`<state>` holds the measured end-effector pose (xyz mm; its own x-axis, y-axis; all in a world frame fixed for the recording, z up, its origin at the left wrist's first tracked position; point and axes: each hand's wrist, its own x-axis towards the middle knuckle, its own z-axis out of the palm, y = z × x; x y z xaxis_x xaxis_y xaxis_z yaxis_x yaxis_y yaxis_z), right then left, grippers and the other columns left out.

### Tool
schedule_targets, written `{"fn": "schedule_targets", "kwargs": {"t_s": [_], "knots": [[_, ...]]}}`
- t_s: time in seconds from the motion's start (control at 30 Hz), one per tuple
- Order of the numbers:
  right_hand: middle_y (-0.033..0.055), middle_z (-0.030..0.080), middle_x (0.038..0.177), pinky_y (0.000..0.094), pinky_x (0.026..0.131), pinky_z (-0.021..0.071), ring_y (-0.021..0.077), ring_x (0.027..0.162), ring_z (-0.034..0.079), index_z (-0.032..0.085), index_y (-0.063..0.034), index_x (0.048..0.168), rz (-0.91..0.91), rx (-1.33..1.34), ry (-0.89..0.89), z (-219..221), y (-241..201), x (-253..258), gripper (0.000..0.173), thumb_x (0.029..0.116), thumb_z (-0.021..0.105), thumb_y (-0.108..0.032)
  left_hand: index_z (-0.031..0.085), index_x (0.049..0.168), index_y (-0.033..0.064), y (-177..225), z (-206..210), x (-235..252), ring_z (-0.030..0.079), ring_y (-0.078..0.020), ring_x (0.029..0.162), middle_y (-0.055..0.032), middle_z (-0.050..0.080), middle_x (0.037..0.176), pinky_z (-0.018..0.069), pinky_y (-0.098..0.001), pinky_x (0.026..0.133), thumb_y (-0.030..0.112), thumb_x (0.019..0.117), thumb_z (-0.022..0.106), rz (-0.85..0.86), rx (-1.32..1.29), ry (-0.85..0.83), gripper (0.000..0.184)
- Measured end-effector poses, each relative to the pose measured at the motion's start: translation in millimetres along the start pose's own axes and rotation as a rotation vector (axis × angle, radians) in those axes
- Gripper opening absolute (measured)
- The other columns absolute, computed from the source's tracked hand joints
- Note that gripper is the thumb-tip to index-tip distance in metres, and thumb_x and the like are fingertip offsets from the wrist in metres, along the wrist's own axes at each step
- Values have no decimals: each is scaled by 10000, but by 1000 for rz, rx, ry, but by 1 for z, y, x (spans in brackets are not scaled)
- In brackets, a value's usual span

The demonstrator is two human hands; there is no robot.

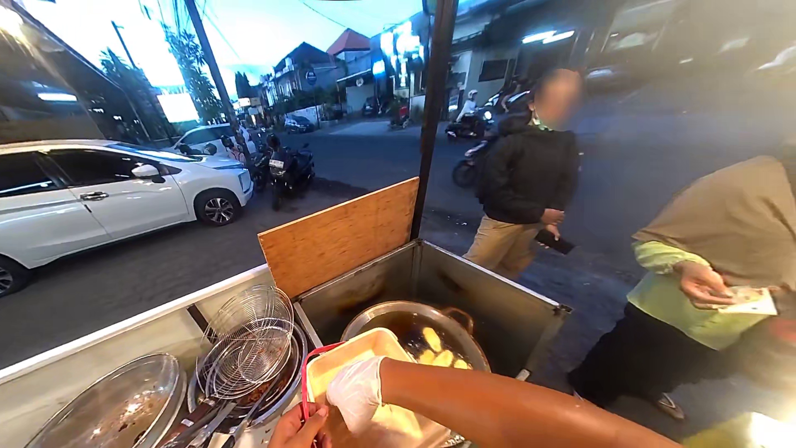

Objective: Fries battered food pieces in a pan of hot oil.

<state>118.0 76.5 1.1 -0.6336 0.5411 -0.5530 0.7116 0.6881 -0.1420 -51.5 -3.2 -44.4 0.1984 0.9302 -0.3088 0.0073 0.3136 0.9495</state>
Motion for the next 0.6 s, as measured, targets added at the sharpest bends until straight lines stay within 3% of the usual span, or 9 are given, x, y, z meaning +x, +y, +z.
{"fn": "schedule_targets", "kwargs": {"t_s": [0.17,0.37,0.47,0.57,0.6], "knots": [[264,673,991,678,745,504,461,941,661,660,55,1039,16,-84,25,4,-19,-15,368,828,814,-203,574,1122,-24,-1,-1,1,612,-151,525,-57,629,677,568,-313,515,133,1089,456,16,-6,-17,199],[242,675,952,675,700,502,454,899,658,672,14,954,30,-164,63,3,-5,-24,341,790,832,-239,581,1124,-22,1,0,-1,613,-152,525,-56,626,674,577,-322,522,125,1085,460,18,-26,-11,195],[253,665,967,675,734,510,460,925,656,666,22,979,31,-134,73,-10,6,-38,339,831,818,-243,588,1119,-24,-1,0,-1,613,-151,527,-56,626,676,572,-316,518,127,1081,471,22,-35,-4,195],[231,678,1049,639,849,504,422,1023,654,684,10,1067,33,-42,71,-30,17,-54,308,903,777,-234,586,1137,-19,1,0,-1,615,-152,531,-56,626,685,575,-318,520,141,1087,468,3,-28,-1,205],[207,684,1006,622,824,518,392,976,666,691,0,1031,-17,-17,117,-30,30,-50,295,889,784,-242,585,1142,-23,1,0,0,614,-152,530,-57,626,685,575,-318,519,141,1088,467,3,-30,-2,210]]}}
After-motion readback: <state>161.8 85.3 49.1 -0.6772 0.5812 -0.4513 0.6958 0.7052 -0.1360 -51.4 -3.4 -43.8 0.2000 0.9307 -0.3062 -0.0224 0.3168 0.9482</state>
